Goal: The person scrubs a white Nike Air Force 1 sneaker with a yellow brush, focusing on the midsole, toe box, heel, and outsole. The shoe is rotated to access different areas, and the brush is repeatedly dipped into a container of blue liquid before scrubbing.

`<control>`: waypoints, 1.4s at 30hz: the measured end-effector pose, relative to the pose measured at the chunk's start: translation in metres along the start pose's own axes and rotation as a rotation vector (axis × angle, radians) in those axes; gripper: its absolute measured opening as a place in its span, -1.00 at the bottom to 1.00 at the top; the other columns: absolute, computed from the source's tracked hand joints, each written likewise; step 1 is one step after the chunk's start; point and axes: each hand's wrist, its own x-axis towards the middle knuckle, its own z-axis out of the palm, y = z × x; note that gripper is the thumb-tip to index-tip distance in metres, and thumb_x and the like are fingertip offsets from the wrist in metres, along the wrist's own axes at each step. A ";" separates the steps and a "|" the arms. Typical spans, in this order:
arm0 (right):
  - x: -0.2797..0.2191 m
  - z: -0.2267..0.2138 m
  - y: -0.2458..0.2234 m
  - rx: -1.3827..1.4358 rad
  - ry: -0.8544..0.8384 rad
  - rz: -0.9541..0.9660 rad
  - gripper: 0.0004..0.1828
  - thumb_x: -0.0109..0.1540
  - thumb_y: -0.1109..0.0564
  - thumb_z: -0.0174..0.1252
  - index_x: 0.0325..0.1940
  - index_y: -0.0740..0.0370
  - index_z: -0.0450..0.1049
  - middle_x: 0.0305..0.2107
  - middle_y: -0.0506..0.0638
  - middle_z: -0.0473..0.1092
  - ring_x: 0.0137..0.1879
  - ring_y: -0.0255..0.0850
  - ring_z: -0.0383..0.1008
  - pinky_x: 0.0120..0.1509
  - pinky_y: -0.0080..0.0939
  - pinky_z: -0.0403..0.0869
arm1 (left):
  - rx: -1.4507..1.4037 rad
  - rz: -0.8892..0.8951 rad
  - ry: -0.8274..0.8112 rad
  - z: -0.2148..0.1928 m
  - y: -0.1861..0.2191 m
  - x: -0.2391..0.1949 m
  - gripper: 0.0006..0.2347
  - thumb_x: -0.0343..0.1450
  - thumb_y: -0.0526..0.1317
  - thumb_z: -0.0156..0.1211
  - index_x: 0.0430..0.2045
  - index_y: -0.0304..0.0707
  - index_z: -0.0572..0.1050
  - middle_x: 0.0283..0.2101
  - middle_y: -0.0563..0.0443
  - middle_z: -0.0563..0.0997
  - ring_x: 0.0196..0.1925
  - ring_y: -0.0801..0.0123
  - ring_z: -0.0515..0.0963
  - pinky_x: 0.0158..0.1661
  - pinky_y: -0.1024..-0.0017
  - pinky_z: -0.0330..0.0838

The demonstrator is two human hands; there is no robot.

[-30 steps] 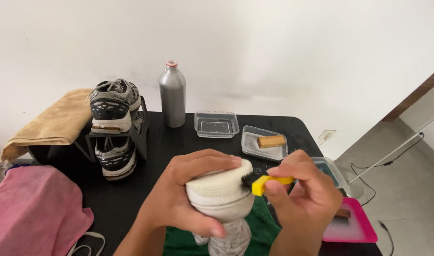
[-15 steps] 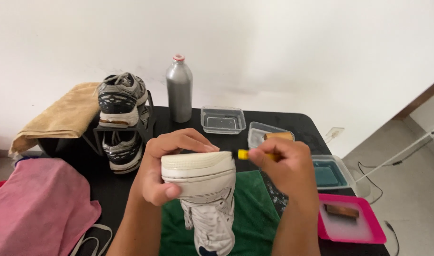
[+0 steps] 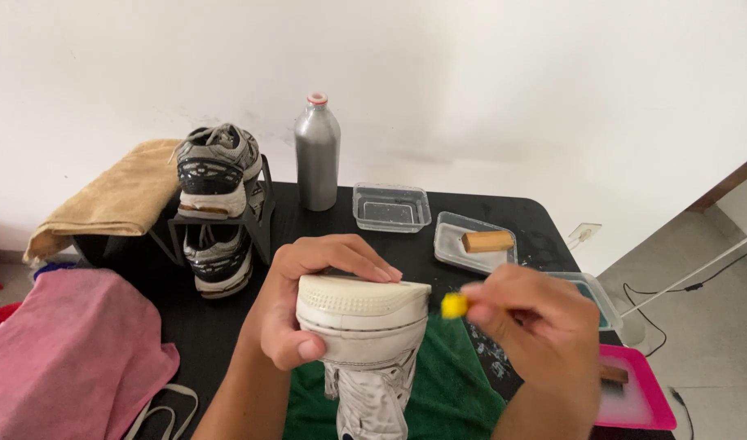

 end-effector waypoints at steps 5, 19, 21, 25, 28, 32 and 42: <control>-0.003 0.020 -0.012 -0.073 0.109 -0.028 -0.85 0.20 0.15 0.28 -0.15 0.18 0.57 -0.55 -0.11 0.45 -0.48 -0.36 0.27 -0.41 -0.41 0.17 | 0.059 0.010 -0.018 0.010 0.006 0.004 -0.42 0.39 0.32 0.13 -0.18 -0.32 0.57 -0.14 -0.21 0.68 -0.14 0.18 0.74 -0.12 0.38 0.63; -0.002 0.012 -0.024 -0.053 0.100 -0.084 -0.81 0.25 0.00 0.24 -0.19 0.14 0.58 -0.61 -0.12 0.41 -0.53 -0.33 0.21 -0.44 -0.35 0.12 | 0.110 0.005 -0.049 0.035 0.018 0.012 -0.44 0.37 0.31 0.07 -0.24 -0.31 0.58 -0.19 -0.21 0.71 -0.20 0.18 0.78 -0.16 0.41 0.66; -0.003 0.011 -0.032 -0.017 0.111 -0.042 -0.85 0.19 0.05 0.30 -0.21 0.11 0.59 -0.60 -0.15 0.46 -0.52 -0.35 0.27 -0.42 -0.38 0.19 | 0.122 0.024 -0.069 0.036 0.021 0.011 -0.43 0.42 0.32 0.01 -0.22 -0.31 0.57 -0.22 -0.25 0.70 -0.21 0.14 0.79 -0.16 0.38 0.67; -0.007 -0.018 -0.017 -0.033 0.019 -0.020 -0.82 0.19 0.10 0.30 -0.18 0.22 0.59 -0.59 -0.09 0.49 -0.54 -0.35 0.30 -0.43 -0.42 0.26 | 0.158 0.030 -0.044 0.034 0.020 0.009 -0.43 0.38 0.32 0.02 -0.26 -0.29 0.60 -0.23 -0.19 0.71 -0.19 0.15 0.79 -0.16 0.37 0.68; 0.005 -0.012 -0.030 -0.029 -0.047 -0.007 -0.80 0.17 0.06 0.31 -0.22 0.22 0.62 -0.64 -0.12 0.44 -0.56 -0.39 0.29 -0.47 -0.44 0.26 | 0.151 -0.003 0.020 0.033 0.019 0.010 -0.45 0.37 0.31 0.05 -0.28 -0.28 0.61 -0.23 -0.19 0.73 -0.21 0.18 0.78 -0.20 0.38 0.67; 0.026 0.002 -0.056 -0.106 -0.102 -0.025 -0.80 0.18 0.00 0.29 -0.25 0.15 0.61 -0.66 -0.17 0.38 -0.56 -0.38 0.22 -0.47 -0.40 0.20 | 0.167 0.039 0.030 0.029 0.014 0.010 -0.47 0.35 0.25 0.05 -0.28 -0.33 0.59 -0.23 -0.21 0.72 -0.27 0.20 0.77 -0.25 0.42 0.65; 0.036 0.004 -0.058 -0.161 -0.174 0.020 -0.87 0.22 0.04 0.28 -0.23 0.11 0.61 -0.64 -0.20 0.35 -0.58 -0.45 0.15 -0.50 -0.44 0.14 | 0.130 0.057 0.033 0.021 0.006 0.009 -0.48 0.37 0.24 0.08 -0.24 -0.33 0.60 -0.24 -0.16 0.70 -0.31 0.24 0.72 -0.31 0.42 0.60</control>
